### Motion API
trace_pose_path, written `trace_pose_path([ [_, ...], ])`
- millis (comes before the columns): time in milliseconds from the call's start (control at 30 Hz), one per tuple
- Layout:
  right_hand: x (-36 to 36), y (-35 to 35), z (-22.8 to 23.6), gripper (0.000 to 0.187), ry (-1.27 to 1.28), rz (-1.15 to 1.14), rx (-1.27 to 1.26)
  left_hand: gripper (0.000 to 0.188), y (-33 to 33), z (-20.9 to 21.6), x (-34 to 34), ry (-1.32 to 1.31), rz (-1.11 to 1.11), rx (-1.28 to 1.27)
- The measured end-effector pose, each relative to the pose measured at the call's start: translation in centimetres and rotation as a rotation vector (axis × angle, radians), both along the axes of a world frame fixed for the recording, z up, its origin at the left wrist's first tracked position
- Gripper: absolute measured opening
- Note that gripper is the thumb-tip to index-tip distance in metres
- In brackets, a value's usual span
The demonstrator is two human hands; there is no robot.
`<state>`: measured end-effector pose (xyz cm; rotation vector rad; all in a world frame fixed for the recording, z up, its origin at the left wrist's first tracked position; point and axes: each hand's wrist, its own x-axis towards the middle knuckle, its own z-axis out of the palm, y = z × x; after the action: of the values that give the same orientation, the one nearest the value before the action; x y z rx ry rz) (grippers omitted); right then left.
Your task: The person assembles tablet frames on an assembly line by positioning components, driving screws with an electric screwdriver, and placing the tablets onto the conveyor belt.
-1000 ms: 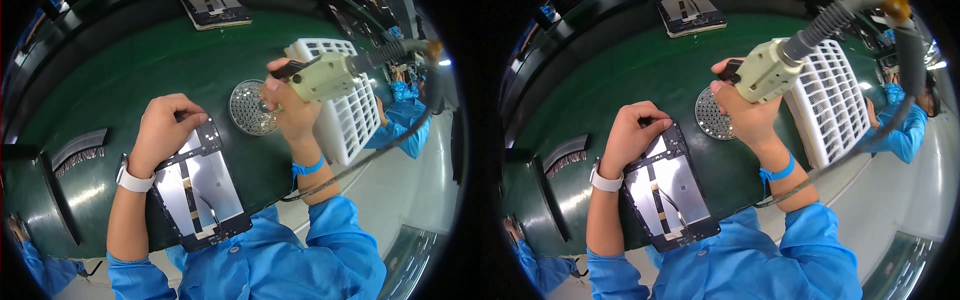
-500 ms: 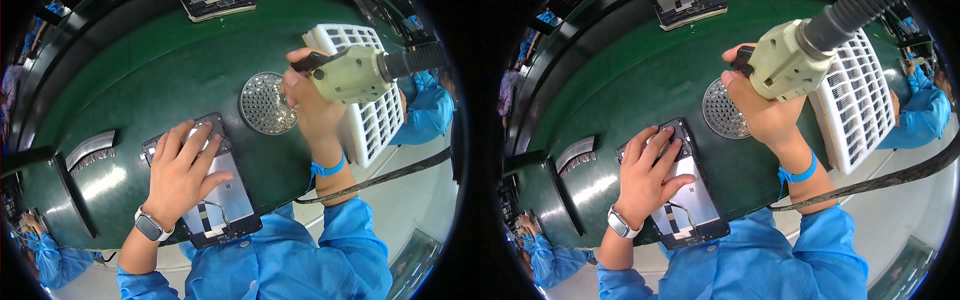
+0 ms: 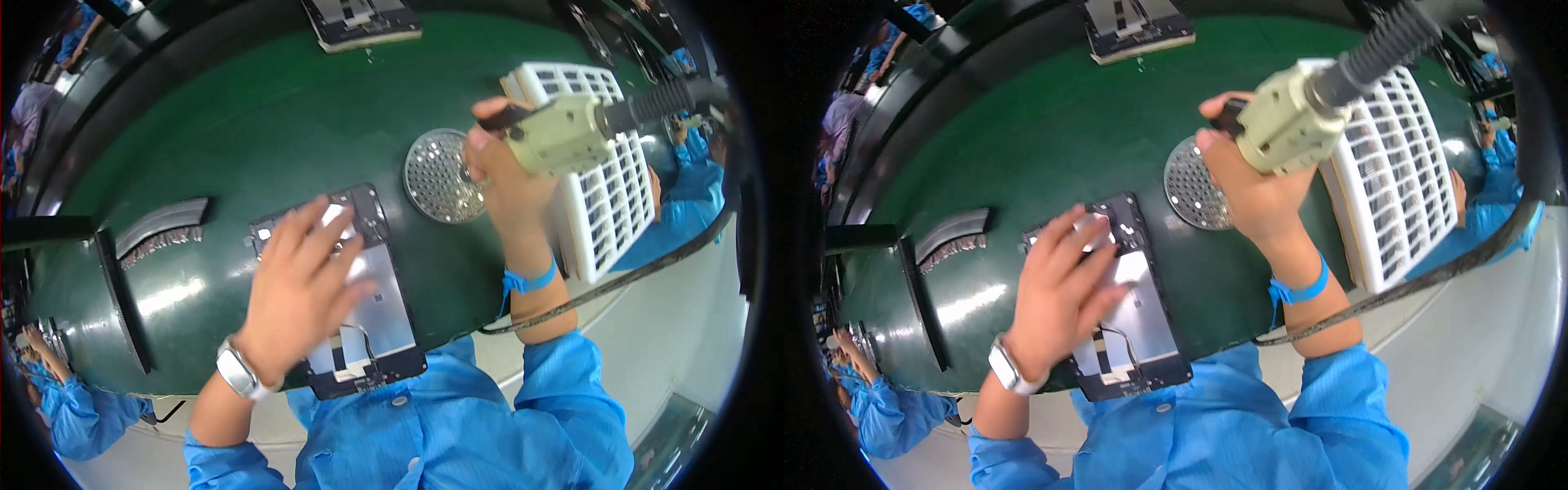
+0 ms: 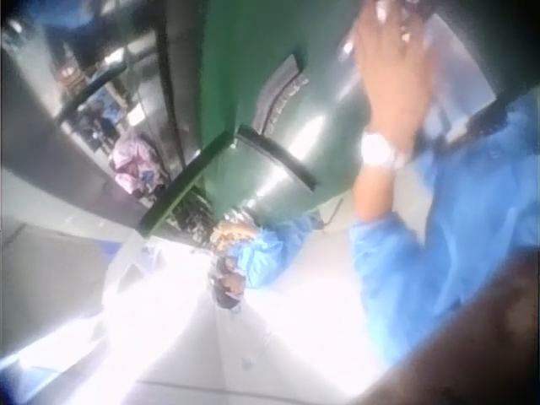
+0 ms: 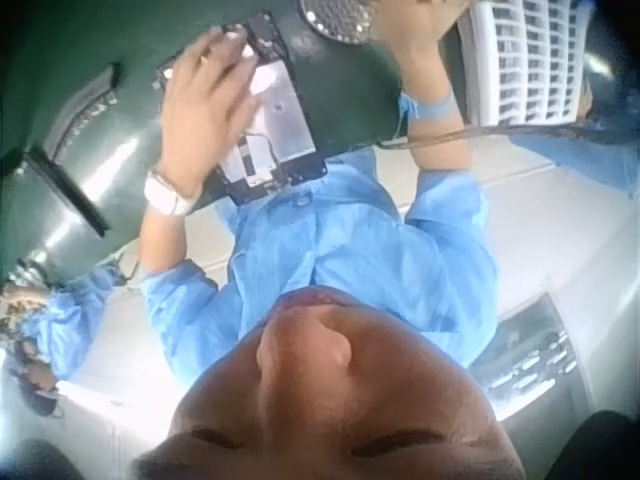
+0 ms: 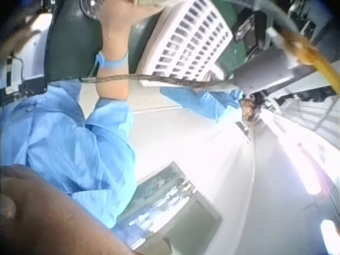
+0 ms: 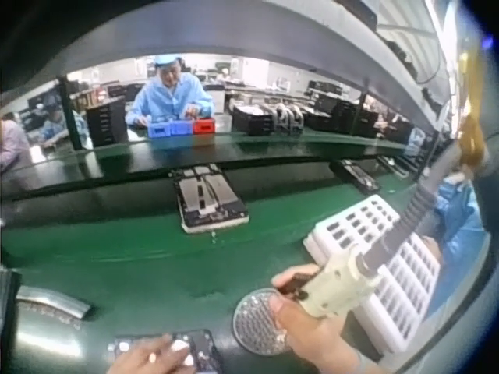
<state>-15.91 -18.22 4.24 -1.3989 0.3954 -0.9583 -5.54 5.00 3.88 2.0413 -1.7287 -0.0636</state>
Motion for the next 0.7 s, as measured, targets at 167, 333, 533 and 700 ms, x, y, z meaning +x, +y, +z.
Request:
trace_pose_path([
  [167, -0.3, 0.2, -0.4, 0.025, -0.016, 0.005, 0.015, 0.045, 6.4, 0.5, -8.2, 0.021, -0.253, -0.061],
  [333, -0.9, -0.1, -0.1, 0.025, -0.028, 0.026, -0.015, 0.040, 5.7, -0.7, -8.8, -0.025, -0.236, 0.075],
  [533, -0.6, 0.1, 0.3, 0.026, 0.007, 0.000, -0.006, 0.043, 0.3, -0.5, -5.1, -0.022, -0.114, 0.025],
  [700, -0.9, 0.3, 0.9, 0.026, 0.020, 0.009, -0.012, 0.042, -3.1, -1.0, -1.3, -0.182, 0.042, -0.030],
])
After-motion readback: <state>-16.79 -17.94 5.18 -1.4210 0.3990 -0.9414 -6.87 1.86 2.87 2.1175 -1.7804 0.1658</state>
